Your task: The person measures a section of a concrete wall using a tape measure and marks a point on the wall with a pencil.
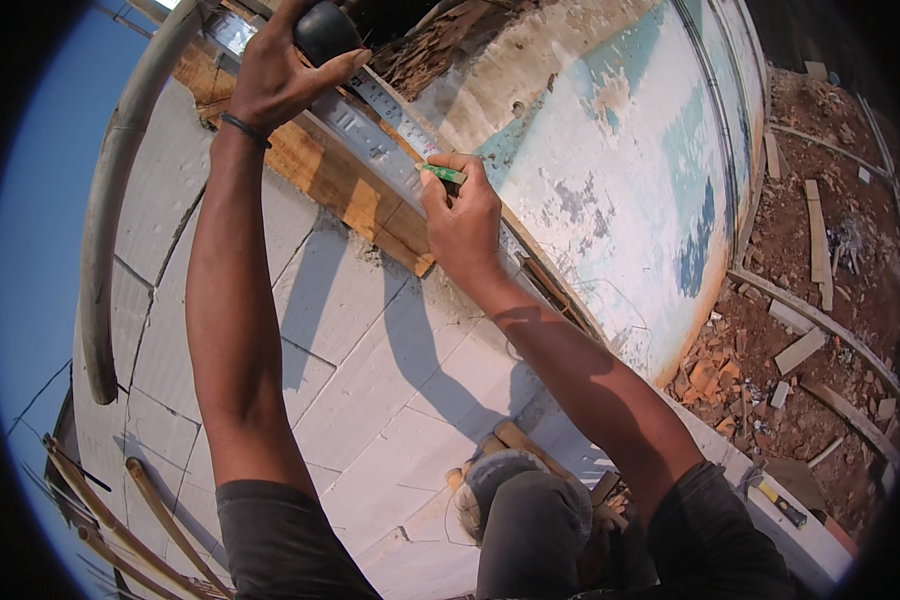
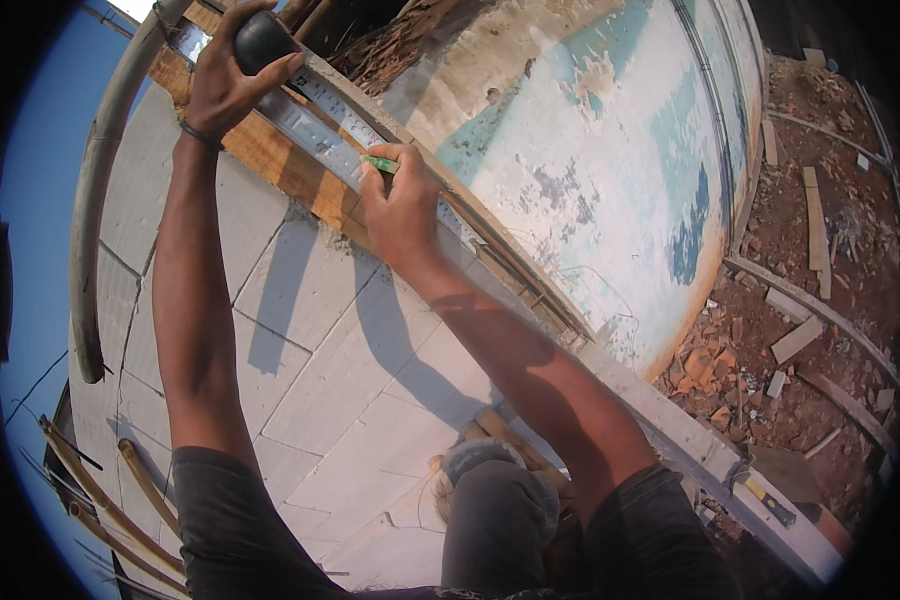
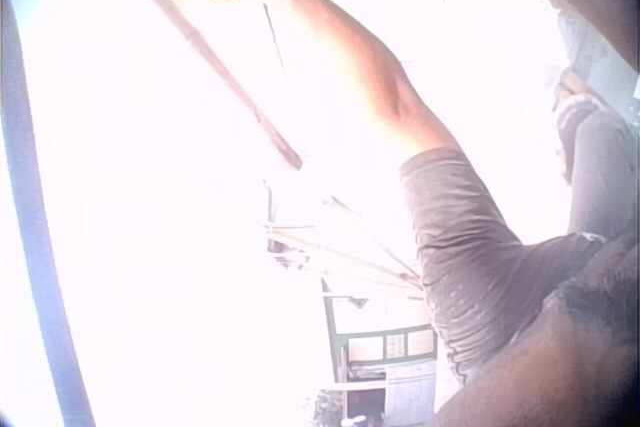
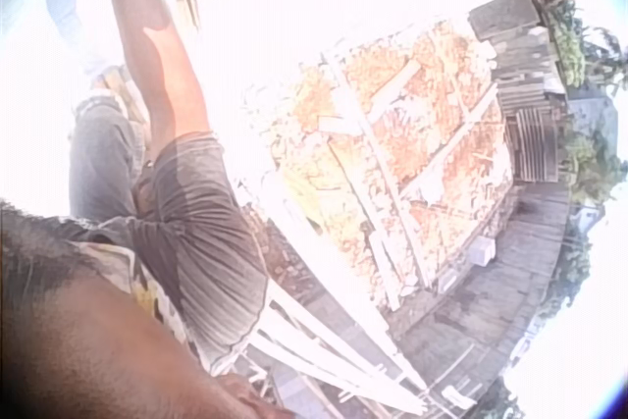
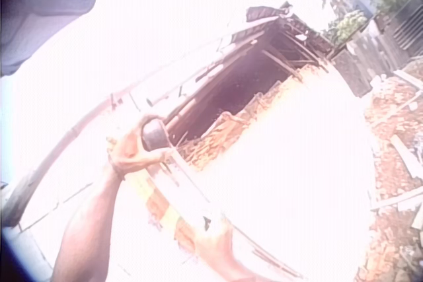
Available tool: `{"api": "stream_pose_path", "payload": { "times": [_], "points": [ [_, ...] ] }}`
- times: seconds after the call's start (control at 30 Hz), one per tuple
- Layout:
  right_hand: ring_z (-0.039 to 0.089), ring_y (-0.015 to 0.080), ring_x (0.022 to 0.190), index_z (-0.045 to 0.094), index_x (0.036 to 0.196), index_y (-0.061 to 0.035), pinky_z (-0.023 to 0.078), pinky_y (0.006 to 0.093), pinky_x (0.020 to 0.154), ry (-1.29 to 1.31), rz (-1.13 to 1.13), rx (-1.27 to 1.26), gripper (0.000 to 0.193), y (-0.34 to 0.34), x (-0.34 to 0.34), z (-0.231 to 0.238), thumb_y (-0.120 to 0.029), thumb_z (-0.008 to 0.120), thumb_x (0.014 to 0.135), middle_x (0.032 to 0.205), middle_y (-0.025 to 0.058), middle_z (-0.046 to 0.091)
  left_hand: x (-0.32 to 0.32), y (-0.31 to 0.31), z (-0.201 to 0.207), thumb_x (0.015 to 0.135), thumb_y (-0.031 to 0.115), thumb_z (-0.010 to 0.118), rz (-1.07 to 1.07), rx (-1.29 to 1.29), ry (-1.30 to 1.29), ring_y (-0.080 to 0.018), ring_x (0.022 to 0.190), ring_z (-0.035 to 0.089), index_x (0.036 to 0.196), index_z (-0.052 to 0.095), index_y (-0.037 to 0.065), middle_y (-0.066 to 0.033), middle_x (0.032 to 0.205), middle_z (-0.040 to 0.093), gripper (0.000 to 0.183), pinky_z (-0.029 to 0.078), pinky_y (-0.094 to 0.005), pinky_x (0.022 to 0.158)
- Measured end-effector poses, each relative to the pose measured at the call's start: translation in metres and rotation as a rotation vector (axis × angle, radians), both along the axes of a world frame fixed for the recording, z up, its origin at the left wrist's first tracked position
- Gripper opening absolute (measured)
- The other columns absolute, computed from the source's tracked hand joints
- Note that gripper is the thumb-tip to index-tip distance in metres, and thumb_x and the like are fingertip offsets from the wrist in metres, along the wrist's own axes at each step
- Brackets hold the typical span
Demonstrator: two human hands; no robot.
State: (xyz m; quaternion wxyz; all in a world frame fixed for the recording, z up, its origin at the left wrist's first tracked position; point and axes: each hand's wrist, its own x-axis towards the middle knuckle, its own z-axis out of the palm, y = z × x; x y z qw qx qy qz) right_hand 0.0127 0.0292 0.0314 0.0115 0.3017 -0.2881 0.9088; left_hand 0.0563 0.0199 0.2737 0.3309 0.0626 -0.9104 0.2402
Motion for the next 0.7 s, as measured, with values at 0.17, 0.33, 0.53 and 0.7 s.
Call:
{"api": "stream_pose_path", "payload": {
  "times": [0.17,0.33,0.53,0.7],
  "points": [
    [0.065,0.0233,0.072,0.055,0.102,0.0019,0.052,0.0349,0.064,0.010,0.025,0.011,0.018,0.001,-0.001,0.001,-0.005,0.062,0.087,0.090,0.0154,0.065,0.001,-0.002,0.004,0.062,0.048,0.082,-0.016,-0.007,-0.006,-0.0317,0.115,0.055,0.130,0.049,0.009,-0.0182,0.121,0.057,0.085,0.046,-0.0470,0.096],
    [0.066,0.0235,0.074,0.055,0.102,0.0015,0.053,0.0348,0.065,0.006,0.012,0.008,0.018,-0.003,-0.001,0.000,-0.005,0.062,0.087,0.090,0.0156,0.065,0.000,-0.007,0.001,0.062,0.048,0.082,-0.017,-0.049,-0.006,-0.0314,0.115,0.055,0.129,0.049,0.008,-0.0182,0.120,0.058,0.085,0.046,-0.0469,0.096],
    [0.061,0.0138,0.071,0.056,0.106,0.0016,0.051,0.0282,0.063,0.026,-0.015,-0.004,0.020,-0.005,-0.003,0.000,-0.009,0.061,0.090,0.086,0.0103,0.064,-0.001,-0.003,0.002,0.062,0.048,0.082,-0.007,-0.026,0.001,-0.0309,0.113,0.056,0.129,0.049,0.009,-0.0175,0.119,0.058,0.084,0.046,-0.0466,0.095],
    [0.067,0.0249,0.075,0.057,0.102,0.0010,0.053,0.0346,0.067,-0.044,0.085,0.044,0.018,0.005,-0.003,0.003,-0.007,0.064,0.087,0.089,0.0159,0.065,-0.001,-0.003,0.001,0.062,0.049,0.082,-0.024,-0.003,-0.004,-0.0306,0.112,0.056,0.129,0.049,0.009,-0.0169,0.119,0.058,0.085,0.047,-0.0464,0.095]
  ]
}}
